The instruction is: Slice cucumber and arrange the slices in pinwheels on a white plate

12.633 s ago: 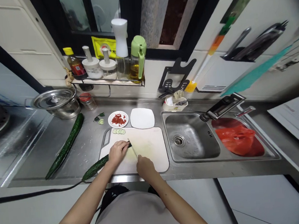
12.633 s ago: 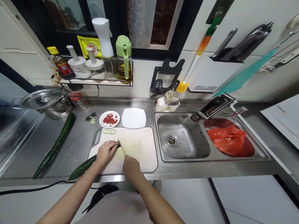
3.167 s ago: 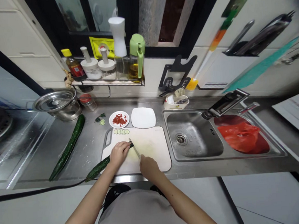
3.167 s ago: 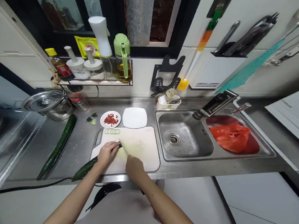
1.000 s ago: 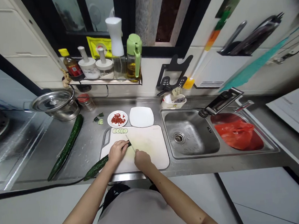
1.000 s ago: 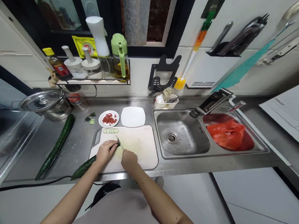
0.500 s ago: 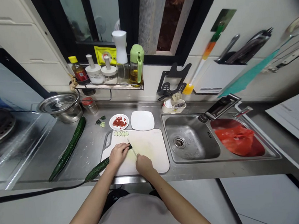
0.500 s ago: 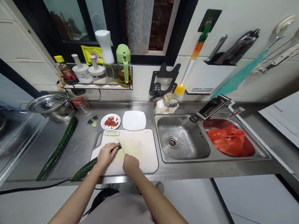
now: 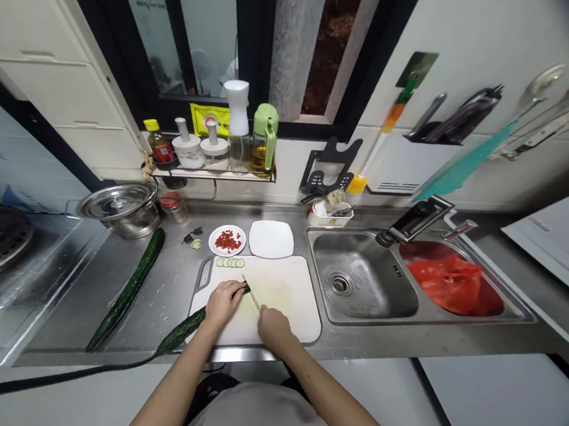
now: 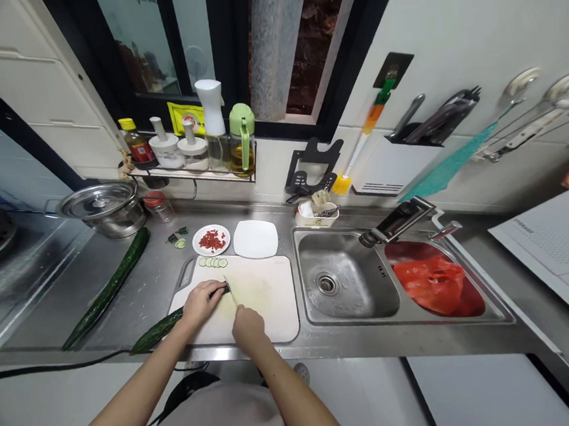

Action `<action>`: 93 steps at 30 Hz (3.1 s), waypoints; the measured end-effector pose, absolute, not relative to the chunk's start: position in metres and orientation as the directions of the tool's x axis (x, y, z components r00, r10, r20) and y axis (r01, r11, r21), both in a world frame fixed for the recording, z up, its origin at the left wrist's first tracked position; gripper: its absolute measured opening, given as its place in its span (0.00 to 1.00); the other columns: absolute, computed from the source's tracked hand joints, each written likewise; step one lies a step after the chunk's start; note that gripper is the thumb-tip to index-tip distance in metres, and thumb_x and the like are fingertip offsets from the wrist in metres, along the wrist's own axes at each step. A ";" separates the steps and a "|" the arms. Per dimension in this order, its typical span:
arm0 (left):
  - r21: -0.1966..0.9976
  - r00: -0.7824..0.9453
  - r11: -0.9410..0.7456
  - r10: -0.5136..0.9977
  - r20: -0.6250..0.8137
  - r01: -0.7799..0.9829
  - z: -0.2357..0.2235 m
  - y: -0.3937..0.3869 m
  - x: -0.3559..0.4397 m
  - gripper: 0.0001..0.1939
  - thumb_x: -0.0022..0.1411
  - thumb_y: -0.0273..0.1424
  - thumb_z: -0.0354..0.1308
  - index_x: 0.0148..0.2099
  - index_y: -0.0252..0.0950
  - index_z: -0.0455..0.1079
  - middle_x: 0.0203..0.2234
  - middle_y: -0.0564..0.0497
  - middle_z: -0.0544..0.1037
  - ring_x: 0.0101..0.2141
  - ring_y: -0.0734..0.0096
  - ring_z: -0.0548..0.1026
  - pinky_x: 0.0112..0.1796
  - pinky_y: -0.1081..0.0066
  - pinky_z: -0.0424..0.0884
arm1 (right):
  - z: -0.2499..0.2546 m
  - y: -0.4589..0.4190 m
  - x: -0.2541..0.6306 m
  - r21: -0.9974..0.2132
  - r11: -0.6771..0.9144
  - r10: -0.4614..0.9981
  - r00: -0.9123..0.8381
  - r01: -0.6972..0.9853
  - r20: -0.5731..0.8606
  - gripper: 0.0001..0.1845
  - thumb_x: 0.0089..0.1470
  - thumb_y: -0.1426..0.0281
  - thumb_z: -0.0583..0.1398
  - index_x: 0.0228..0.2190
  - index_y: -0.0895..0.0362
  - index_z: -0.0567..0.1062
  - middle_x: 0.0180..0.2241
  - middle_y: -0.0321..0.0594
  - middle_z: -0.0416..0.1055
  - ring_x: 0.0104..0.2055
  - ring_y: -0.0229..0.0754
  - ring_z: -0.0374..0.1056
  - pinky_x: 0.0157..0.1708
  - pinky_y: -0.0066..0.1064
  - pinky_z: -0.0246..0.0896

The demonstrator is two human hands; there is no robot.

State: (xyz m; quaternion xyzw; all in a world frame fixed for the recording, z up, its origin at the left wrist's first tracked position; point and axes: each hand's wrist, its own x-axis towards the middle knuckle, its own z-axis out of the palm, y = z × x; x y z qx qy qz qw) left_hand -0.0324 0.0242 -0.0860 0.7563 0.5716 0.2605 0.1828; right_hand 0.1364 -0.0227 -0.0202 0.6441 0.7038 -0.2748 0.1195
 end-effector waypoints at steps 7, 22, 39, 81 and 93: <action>0.578 0.207 -0.267 0.964 0.169 0.771 -0.082 0.023 -0.031 0.13 0.65 0.34 0.50 0.46 0.43 0.76 0.41 0.51 0.79 0.43 0.66 0.74 0.47 0.66 0.69 | -0.026 -0.004 0.127 -0.247 0.017 0.854 -0.143 0.969 -0.500 0.17 0.57 0.78 0.50 0.46 0.62 0.69 0.42 0.53 0.74 0.48 0.49 0.71 0.43 0.35 0.64; 0.548 0.169 -0.193 0.981 0.095 0.814 -0.073 0.022 -0.024 0.13 0.65 0.33 0.50 0.46 0.44 0.75 0.41 0.52 0.79 0.43 0.65 0.74 0.45 0.66 0.68 | -0.019 -0.021 0.145 -0.239 0.037 0.843 -0.159 0.970 -0.514 0.17 0.56 0.78 0.49 0.45 0.63 0.71 0.41 0.53 0.75 0.45 0.50 0.72 0.40 0.35 0.64; 0.762 -0.024 -0.138 0.980 0.198 0.633 -0.050 0.039 -0.020 0.17 0.63 0.41 0.51 0.49 0.41 0.74 0.45 0.47 0.77 0.48 0.62 0.72 0.50 0.61 0.67 | -0.007 -0.017 0.194 -0.022 0.043 0.976 -0.046 0.999 -0.215 0.27 0.58 0.73 0.54 0.59 0.53 0.62 0.42 0.48 0.72 0.46 0.47 0.66 0.44 0.34 0.52; 0.602 -0.261 0.260 0.961 -0.087 0.755 -0.083 0.106 -0.003 0.10 0.58 0.32 0.54 0.39 0.41 0.76 0.32 0.51 0.82 0.39 0.63 0.77 0.43 0.65 0.63 | -0.023 -0.025 0.226 -0.093 -0.051 0.968 0.026 0.994 -0.251 0.28 0.55 0.73 0.57 0.58 0.53 0.65 0.44 0.43 0.73 0.47 0.45 0.67 0.48 0.31 0.53; 0.450 -0.154 0.143 0.988 -0.013 0.881 -0.083 0.111 -0.003 0.12 0.60 0.31 0.51 0.39 0.39 0.76 0.37 0.45 0.80 0.43 0.57 0.73 0.45 0.61 0.60 | -0.022 -0.023 0.226 -0.101 -0.051 0.968 0.024 0.994 -0.248 0.28 0.54 0.74 0.56 0.57 0.52 0.66 0.44 0.43 0.73 0.47 0.44 0.67 0.48 0.30 0.53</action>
